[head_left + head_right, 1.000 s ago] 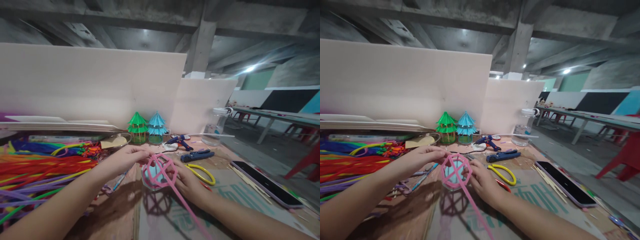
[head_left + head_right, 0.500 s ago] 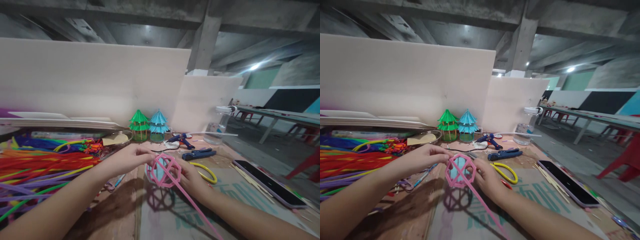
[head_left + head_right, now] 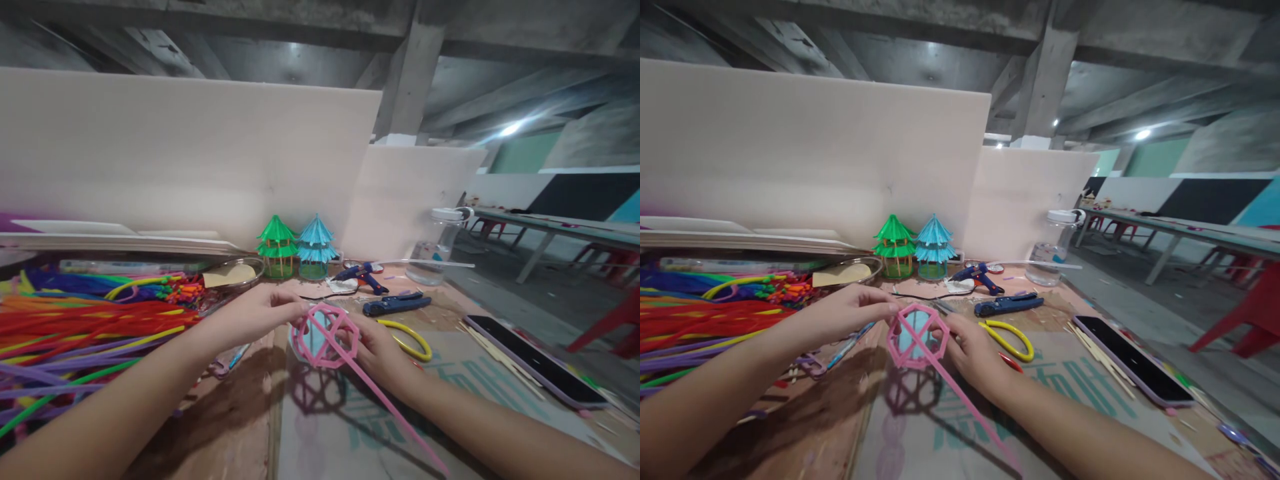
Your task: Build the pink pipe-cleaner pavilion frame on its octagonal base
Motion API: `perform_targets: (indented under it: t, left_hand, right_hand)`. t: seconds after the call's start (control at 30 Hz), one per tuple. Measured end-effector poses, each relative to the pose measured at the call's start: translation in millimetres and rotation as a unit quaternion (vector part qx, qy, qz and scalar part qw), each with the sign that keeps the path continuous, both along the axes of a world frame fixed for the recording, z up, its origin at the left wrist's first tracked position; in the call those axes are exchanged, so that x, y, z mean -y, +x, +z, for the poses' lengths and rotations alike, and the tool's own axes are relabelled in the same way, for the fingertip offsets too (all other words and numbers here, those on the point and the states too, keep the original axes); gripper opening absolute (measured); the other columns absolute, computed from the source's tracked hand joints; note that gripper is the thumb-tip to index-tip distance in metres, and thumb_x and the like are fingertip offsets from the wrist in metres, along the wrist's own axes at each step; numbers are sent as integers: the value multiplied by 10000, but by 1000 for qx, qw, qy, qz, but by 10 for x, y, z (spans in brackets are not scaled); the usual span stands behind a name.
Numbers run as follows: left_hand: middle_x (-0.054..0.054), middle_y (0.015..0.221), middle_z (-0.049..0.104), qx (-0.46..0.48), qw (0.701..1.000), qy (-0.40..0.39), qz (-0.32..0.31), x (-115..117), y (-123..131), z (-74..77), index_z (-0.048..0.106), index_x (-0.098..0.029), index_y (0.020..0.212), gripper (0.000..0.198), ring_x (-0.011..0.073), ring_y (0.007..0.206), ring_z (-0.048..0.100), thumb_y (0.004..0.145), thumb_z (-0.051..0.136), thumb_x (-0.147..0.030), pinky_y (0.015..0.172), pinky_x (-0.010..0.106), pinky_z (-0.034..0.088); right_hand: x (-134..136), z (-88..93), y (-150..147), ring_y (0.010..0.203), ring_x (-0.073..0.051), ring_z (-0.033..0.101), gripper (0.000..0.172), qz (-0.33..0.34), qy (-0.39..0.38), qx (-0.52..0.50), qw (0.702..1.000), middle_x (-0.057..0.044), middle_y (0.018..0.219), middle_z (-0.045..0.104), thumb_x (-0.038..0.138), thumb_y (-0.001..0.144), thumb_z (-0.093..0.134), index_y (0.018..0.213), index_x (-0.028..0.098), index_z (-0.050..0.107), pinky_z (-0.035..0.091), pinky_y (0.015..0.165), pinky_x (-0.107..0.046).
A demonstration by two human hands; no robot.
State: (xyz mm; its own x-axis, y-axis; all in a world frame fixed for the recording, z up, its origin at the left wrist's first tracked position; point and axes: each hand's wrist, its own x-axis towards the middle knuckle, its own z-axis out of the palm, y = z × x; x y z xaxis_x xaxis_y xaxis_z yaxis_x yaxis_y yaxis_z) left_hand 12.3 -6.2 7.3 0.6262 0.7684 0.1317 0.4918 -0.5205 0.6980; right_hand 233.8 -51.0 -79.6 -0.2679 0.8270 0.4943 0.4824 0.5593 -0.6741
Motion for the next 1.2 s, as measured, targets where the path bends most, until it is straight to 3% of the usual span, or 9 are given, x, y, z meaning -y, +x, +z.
perform_targets:
  t: [0.27, 0.73, 1.0, 1.07, 1.2]
  left_hand:
    - [29, 943, 757, 30, 998, -41, -23, 12, 20, 13, 777, -216, 896, 302, 228, 928, 662, 807, 600, -445, 821, 288, 480]
    - [18, 837, 739, 98, 986, -127, -32, -98, -7, -73, 735, -191, 751, 232, 210, 872, 657, 727, 697, -419, 860, 313, 483]
    - [78, 938, 740, 117, 975, -165, -86, -124, -45, -123, 737, -162, 927, 511, 225, 921, 653, 772, 618, -635, 906, 340, 467]
    - [90, 921, 737, 144, 970, -186, -65, -111, -51, -116, 723, -158, 974, 594, 217, 886, 661, 766, 577, -695, 879, 337, 480]
    - [71, 823, 720, 225, 957, -180, 39, -128, -55, -106, 642, -156, 1110, 697, 204, 793, 661, 694, 633, -716, 780, 336, 505]
  right_hand:
    - [7, 10, 7, 837, -203, 606, 265, -14, -18, 1, 1000, -70, 893, 674, 337, 938, 447, 924, 172, 654, 455, 755, -304]
    - [6, 14, -14, 830, -205, 595, 284, -5, -28, -11, 1000, -65, 881, 665, 377, 939, 450, 873, 182, 645, 457, 758, -312]
    - [-27, -3, -20, 793, -199, 600, 289, -21, -15, 2, 1000, -59, 840, 680, 326, 928, 430, 854, 170, 662, 468, 733, -304]
    - [-18, 8, -26, 802, -200, 609, 282, -22, -15, 2, 1000, -59, 852, 690, 295, 922, 423, 873, 170, 672, 474, 737, -301]
    - [3, 40, -40, 788, -207, 621, 284, -23, -13, 7, 1000, -54, 829, 702, 280, 910, 422, 834, 172, 673, 482, 717, -296]
